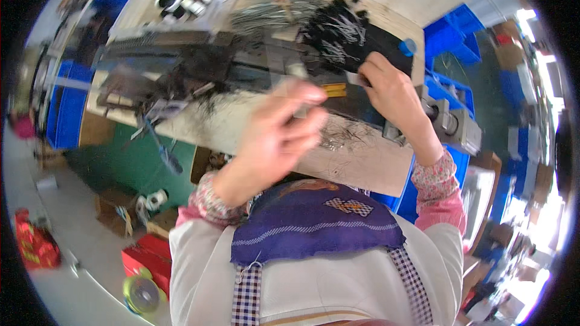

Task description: Using specialized machinery to secure and bind black hair bundles.

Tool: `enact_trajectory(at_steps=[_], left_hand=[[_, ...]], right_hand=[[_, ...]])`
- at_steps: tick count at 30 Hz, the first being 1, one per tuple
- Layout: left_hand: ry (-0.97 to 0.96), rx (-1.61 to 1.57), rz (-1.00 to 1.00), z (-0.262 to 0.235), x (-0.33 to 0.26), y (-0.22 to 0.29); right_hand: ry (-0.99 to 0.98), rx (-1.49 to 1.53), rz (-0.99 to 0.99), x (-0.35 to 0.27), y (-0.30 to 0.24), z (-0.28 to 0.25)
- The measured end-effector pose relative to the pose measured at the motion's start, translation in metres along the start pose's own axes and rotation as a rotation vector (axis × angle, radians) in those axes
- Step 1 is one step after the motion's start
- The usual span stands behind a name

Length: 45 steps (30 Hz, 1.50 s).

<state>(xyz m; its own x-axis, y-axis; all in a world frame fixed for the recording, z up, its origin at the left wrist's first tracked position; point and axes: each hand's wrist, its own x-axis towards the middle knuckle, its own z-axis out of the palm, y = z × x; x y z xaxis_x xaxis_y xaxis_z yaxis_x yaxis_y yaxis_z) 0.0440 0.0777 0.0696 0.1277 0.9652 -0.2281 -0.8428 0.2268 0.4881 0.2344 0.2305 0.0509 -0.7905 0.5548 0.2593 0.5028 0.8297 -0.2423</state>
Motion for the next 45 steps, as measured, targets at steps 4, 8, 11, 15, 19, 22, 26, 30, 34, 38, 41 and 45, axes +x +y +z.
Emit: enact_trajectory(at_steps=[4,8,11,15,19,22,26,30,34,38,41,45], left_hand=[[0.004,-0.501,0.232,-0.056,-0.026,0.027],[0.146,0.651,0.387,-0.057,-0.04,-0.006],[-0.122,1.37,0.153,-0.015,0.036,-0.021],[-0.139,1.302,0.115,-0.028,0.112,-0.037],[-0.122,1.526,0.262,-0.023,0.115,-0.029],[-0.023,2.393,0.741,-0.013,0.1,-0.008],[-0.134,2.562,1.041,-0.02,0.076,0.025],[0.138,2.096,1.606,-0.04,0.054,0.015],[0.311,0.631,0.317,-0.066,0.026,-0.062],[-0.107,-0.3,-0.021,-0.036,0.032,0.011],[-0.001,-0.022,-0.029,-0.022,0.034,-0.007],[0.299,1.031,0.442,-0.093,0.053,-0.055]], right_hand=[[-0.017,0.116,0.04,-0.017,-0.014,-0.015],[0.203,-0.054,0.08,0.016,0.015,-0.015],[0.045,-0.38,0.208,0.067,0.075,-0.012],[0.019,0.021,-0.06,0.042,0.059,-0.027],[-0.063,0.17,-0.21,0.002,0.028,-0.018],[0.05,0.173,-0.288,0.016,0.019,0.002],[0.196,0.129,-0.342,0.033,0.007,0.018],[0.229,0.461,-0.254,0.042,0.005,0.024],[0.158,0.404,-0.168,0.051,0.001,0.043],[0.147,0.389,-0.142,0.051,0.004,0.041],[0.097,0.354,-0.161,0.053,0.003,0.042],[0.094,0.384,-0.167,0.055,-0.004,0.048]])
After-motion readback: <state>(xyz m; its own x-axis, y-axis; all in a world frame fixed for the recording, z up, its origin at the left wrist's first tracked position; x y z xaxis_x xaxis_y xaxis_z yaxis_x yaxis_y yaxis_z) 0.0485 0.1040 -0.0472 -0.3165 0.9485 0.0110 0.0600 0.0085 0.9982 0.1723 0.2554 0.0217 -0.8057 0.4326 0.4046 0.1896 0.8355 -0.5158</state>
